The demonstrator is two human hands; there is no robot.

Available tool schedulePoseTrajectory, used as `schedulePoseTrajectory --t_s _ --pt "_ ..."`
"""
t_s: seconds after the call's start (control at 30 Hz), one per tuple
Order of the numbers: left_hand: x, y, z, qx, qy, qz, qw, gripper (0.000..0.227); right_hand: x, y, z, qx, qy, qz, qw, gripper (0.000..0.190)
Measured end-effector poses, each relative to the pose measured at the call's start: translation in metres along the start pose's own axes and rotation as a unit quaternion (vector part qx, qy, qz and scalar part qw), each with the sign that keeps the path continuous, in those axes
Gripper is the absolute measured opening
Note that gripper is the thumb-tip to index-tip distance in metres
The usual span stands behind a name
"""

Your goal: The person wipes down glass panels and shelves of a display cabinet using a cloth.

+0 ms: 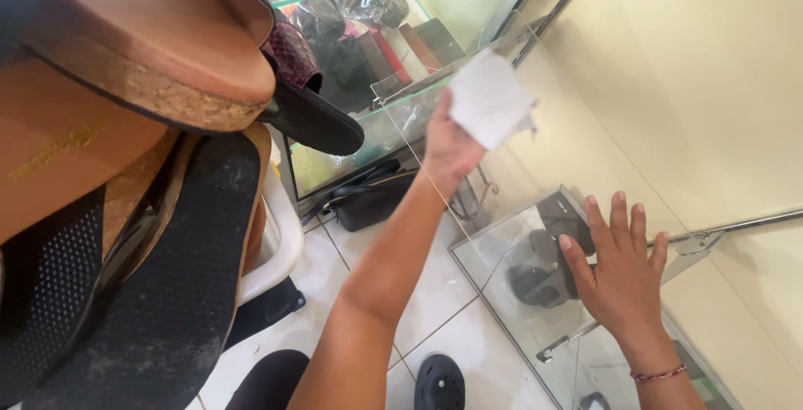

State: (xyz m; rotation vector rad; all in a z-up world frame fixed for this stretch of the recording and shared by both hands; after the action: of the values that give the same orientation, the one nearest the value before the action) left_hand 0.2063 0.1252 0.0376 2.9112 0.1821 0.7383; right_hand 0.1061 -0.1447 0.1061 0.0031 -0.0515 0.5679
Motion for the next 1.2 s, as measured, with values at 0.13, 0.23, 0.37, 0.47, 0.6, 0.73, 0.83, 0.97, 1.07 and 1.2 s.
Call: schedulePoseTrajectory --t_s 0.13,0.23,0.37,0.47,0.6,0.73,0.83,0.97,1.07,1.2 --pt "-0.053 -0.03 0.002 0.036 -0.001 -0.071 0.997 0.061 0.0 -0.001 0.001 0.005 0.005 -0.003 1.0 0.072" --pt "-0.09 -0.055 -0.007 0.077 -0.058 -0.119 0.988 0.061 0.001 0.0 0.002 0.007 0.001 0.0 1.0 0.072" --pt "-0.087 -0.058 -0.002 0.089 -0.052 -0.117 0.988 0.063 0.001 0.001 -0.001 0.003 0.001 -0.005 1.0 0.072" --pt "-0.054 -0.028 0.012 0.036 -0.021 -0.085 0.995 0.061 0.001 0.004 -0.002 0.009 -0.005 0.003 1.0 0.071" --pt "-0.037 -0.009 0.015 -0.018 -0.013 -0.047 0.999 0.064 0.002 0.006 -0.002 0.009 -0.002 0.007 1.0 0.071" --pt "-0.089 -0.042 -0.007 0.031 -0.035 -0.103 0.994 0.064 0.003 0.003 -0.002 0.003 -0.005 0.005 1.0 0.07" --pt "-0.097 -0.048 -0.013 0.057 -0.033 -0.139 0.988 0.064 0.003 0.002 -0.004 0.002 -0.003 0.002 1.0 0.07" --pt "-0.051 -0.024 0.013 0.057 -0.045 -0.093 0.993 0.062 0.005 0.002 -0.003 0.011 0.002 0.002 1.0 0.07" --pt "0.005 0.003 0.035 0.015 -0.018 -0.059 0.998 0.065 0.005 0.003 -0.002 0.008 -0.001 0.003 1.0 0.069" --pt "0.047 0.043 0.051 -0.006 0.002 -0.03 1.0 0.067 0.007 0.002 -0.003 0.009 0.001 -0.002 1.0 0.07"
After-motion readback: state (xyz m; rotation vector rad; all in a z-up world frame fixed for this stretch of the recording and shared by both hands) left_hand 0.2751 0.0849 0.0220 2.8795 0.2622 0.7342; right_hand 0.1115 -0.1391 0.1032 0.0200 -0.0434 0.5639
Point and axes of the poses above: each hand's wrist, its own x-axis towards the middle knuckle, its own z-axis out of the back of the hand, y = z × x, the point moved 3 cm from there along x, towards the middle knuckle, and after that the axes turned 14 degrees about y, right-handed, at the moved point
